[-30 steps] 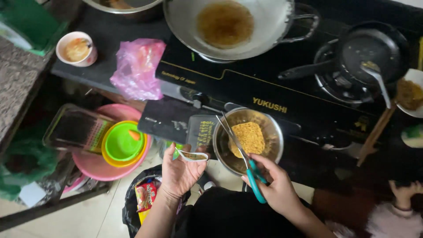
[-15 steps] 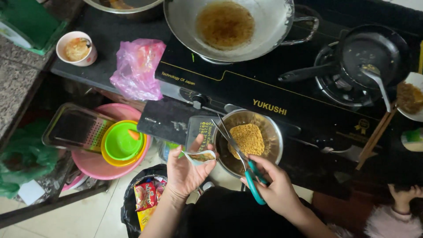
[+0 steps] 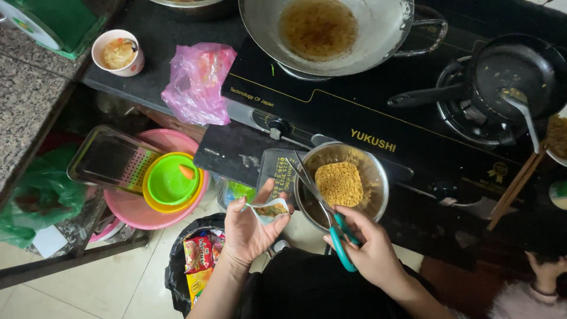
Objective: Preparing instant noodles by opening the packet, placing the noodles in a bowl, and adding seasoning
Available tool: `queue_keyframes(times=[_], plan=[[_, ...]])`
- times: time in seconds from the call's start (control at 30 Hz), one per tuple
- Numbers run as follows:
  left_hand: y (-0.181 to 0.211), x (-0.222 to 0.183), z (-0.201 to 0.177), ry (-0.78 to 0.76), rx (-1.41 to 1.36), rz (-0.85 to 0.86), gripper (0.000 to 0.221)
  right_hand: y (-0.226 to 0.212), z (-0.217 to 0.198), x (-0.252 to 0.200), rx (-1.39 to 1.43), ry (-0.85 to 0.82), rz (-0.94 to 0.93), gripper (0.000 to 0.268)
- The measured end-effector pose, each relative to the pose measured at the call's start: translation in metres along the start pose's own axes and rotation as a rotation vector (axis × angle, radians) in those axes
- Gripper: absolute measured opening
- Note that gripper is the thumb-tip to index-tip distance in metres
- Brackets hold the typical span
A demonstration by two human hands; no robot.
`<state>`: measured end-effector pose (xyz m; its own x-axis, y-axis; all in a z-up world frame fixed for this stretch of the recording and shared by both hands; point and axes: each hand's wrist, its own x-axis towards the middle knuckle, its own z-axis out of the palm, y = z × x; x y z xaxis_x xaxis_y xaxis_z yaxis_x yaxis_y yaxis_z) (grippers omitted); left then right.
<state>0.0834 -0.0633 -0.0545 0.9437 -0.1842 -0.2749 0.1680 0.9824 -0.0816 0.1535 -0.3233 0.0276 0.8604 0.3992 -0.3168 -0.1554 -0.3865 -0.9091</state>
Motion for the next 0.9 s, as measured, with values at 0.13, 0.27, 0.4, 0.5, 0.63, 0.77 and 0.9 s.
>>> queue_keyframes(times=[0.13, 0.27, 0.4, 0.5, 0.63, 0.77, 0.9], plan=[[-0.002, 0.003, 0.004, 0.121, 0.061, 0.056, 0.059, 0.005, -0.004, -0.005, 0.018, 0.054, 0.075, 0.067], [-0.008, 0.017, 0.032, 0.071, 0.153, 0.070, 0.054, 0.012, -0.024, -0.007, 0.005, 0.099, 0.178, 0.068], [-0.018, 0.037, 0.052, 0.359, 0.438, 0.127, 0.059, 0.048, -0.042, -0.010, 0.134, 0.301, 0.119, 0.066], [-0.027, 0.049, 0.075, 0.451, 0.814, 0.152, 0.052, 0.066, -0.050, -0.013, 0.198, 0.372, 0.104, 0.065], [-0.035, 0.068, 0.060, 0.265, 1.625, 0.376, 0.054, 0.065, -0.053, -0.013, 0.214, 0.380, 0.118, 0.063], [-0.044, 0.076, 0.069, 0.040, 2.431, 0.340, 0.066, 0.062, -0.058, -0.013, 0.122, 0.376, 0.159, 0.064], [-0.053, 0.083, 0.068, -0.123, 2.764, 0.407, 0.079, 0.064, -0.060, -0.013, 0.158, 0.382, 0.149, 0.064]])
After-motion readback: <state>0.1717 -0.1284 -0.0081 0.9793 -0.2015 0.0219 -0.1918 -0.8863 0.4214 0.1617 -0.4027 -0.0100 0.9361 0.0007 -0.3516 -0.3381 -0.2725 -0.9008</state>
